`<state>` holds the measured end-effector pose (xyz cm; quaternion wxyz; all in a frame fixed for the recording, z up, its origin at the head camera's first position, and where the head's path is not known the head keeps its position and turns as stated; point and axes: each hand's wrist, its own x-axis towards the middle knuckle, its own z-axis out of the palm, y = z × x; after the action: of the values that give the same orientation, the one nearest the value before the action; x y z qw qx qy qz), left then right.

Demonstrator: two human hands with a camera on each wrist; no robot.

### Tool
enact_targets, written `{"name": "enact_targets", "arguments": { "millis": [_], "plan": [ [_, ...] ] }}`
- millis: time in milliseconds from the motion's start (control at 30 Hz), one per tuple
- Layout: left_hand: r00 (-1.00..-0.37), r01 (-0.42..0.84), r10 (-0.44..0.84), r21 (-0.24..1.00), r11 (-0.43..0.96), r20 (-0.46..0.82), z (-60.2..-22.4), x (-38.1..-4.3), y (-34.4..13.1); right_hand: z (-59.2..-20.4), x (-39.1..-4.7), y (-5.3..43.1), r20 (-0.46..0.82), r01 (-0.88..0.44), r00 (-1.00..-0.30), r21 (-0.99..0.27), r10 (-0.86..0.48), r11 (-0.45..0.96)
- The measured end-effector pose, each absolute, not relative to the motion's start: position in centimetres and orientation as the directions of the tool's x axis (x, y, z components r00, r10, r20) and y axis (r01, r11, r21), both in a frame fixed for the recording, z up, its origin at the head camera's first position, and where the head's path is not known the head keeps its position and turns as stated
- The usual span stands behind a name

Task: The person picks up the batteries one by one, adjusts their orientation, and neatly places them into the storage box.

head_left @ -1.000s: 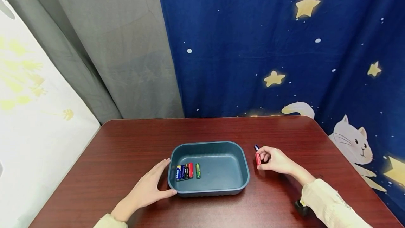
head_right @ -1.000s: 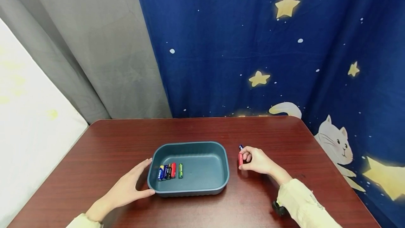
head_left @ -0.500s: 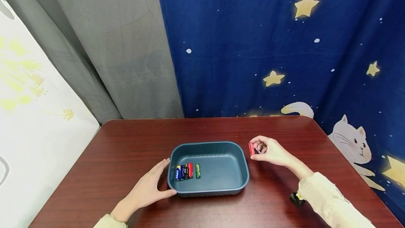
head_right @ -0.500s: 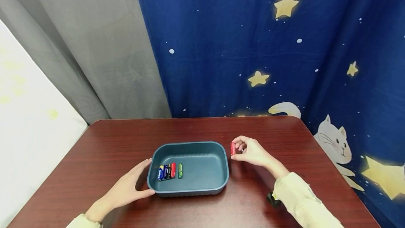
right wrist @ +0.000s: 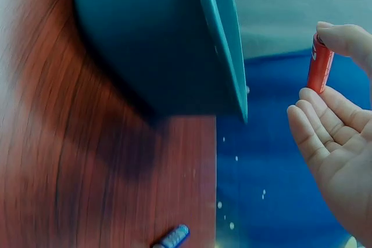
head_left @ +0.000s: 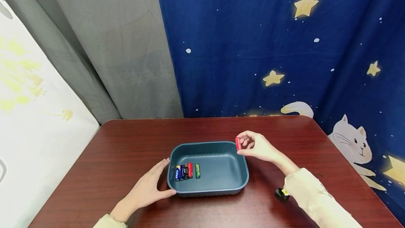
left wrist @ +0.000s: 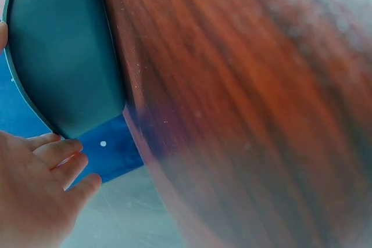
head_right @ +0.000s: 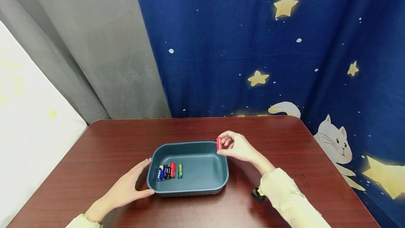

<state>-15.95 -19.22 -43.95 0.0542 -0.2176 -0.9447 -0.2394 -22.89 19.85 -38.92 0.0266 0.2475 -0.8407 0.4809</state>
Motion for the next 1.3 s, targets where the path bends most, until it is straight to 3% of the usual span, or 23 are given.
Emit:
{"name": "enact_targets", "arguments": {
  "millis": [767, 1300],
  "plan": [
    [-0.906, 0.422, 0.379, 0.445, 0.79, 0.188, -43.8, -15.9, -19.2, -41.0, -23.1, 12.0, 0.177, -0.443, -0.828, -0.789, -0.532, 0.426],
    [-0.909, 0.416, 0.376, 0.462, 0.783, 0.182, -43.7, -15.9, -19.2, -43.5, -23.1, 9.0, 0.117, -0.51, -0.781, -0.686, -0.614, 0.519]
  ]
}}
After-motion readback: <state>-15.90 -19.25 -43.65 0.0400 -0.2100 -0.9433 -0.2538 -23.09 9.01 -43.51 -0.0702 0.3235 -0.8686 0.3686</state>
